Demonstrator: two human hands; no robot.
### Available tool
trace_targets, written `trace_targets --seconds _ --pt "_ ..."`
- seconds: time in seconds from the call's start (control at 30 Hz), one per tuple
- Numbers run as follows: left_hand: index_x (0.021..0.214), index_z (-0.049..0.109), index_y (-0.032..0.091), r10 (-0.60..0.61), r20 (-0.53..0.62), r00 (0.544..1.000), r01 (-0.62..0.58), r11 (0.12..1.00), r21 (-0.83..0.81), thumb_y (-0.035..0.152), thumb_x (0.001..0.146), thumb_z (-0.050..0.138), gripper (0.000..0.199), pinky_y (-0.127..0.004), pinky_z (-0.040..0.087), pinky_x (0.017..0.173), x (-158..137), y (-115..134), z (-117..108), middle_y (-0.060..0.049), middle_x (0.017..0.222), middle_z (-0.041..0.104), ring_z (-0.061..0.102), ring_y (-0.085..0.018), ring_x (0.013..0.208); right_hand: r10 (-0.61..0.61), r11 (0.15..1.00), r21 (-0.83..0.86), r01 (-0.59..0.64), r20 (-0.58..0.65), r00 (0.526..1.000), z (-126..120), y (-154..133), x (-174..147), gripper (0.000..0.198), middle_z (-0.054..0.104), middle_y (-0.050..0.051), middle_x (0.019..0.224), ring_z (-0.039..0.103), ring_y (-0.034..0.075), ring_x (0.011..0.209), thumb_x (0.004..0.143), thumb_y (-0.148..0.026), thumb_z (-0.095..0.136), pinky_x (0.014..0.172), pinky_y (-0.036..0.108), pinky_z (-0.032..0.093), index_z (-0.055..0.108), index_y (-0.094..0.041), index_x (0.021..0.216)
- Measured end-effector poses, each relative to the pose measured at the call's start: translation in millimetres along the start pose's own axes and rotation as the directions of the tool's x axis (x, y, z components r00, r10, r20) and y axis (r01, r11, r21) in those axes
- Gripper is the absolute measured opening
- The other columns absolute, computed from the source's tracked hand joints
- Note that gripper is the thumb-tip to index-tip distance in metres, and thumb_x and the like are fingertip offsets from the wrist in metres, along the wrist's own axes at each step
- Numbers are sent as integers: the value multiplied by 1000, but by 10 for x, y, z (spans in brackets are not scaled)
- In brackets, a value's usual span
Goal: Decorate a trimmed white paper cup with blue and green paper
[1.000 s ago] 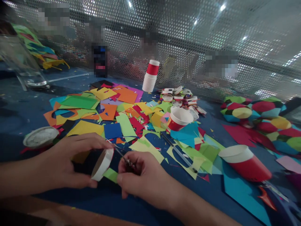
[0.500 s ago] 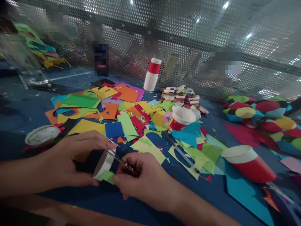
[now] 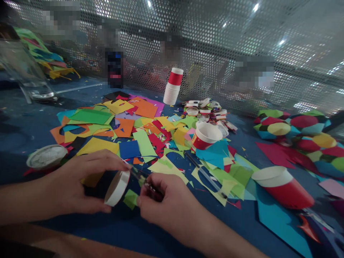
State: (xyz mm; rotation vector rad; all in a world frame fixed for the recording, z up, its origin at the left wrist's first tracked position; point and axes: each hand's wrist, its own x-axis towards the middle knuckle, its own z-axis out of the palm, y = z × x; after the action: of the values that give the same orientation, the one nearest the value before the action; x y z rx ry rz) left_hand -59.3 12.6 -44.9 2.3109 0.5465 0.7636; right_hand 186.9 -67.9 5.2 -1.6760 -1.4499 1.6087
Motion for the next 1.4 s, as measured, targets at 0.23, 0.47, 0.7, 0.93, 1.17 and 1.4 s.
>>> trace_targets --seconds 0.23,0.47,0.7,0.93,1.17,1.4 --pt "139 56 44 -2 1 1000 2 1000 29 43 79 89 69 -29 51 98 31 26 -46 5 128 70 67 -20 111 -138 924 -381 35 -246 959 -296 168 -60 44 57 -2 71 46 14 65 85 -65 70 55 26 32 63 -23 93" --pt "140 57 46 9 -58 998 -7 1000 29 37 78 90 71 -28 50 98 21 67 -48 6 125 69 67 -19 111 -219 976 57 212 155 963 -110 120 -180 60 53 -2 84 42 13 73 86 -81 60 64 24 35 64 -23 100" --pt "140 58 42 59 -80 995 -56 998 34 49 81 87 66 -26 50 98 22 60 -71 5 125 69 66 -18 111 -179 972 193 133 246 953 -30 155 -118 57 49 -3 80 41 14 74 76 -73 78 64 25 29 64 -23 98" --pt "140 57 44 29 -69 997 -27 999 42 44 81 87 66 -29 50 100 34 51 -113 5 126 69 66 -19 113 -146 953 290 89 183 972 -34 213 -72 53 55 -3 82 43 10 70 76 -68 82 63 21 34 62 -21 93" --pt "141 56 45 46 -46 998 -45 999 12 38 82 88 68 -29 51 98 -6 93 -86 4 128 67 66 -19 111 -159 965 240 109 199 967 -60 193 -52 53 50 -6 68 37 7 58 78 -70 79 50 20 27 66 -19 85" --pt "140 57 44 38 -31 999 -37 998 53 24 84 84 65 -28 50 99 -5 115 -85 4 128 66 64 -17 112 -112 974 217 73 175 978 -13 115 -35 57 47 -5 72 34 9 64 77 -72 78 58 23 28 63 -18 86"
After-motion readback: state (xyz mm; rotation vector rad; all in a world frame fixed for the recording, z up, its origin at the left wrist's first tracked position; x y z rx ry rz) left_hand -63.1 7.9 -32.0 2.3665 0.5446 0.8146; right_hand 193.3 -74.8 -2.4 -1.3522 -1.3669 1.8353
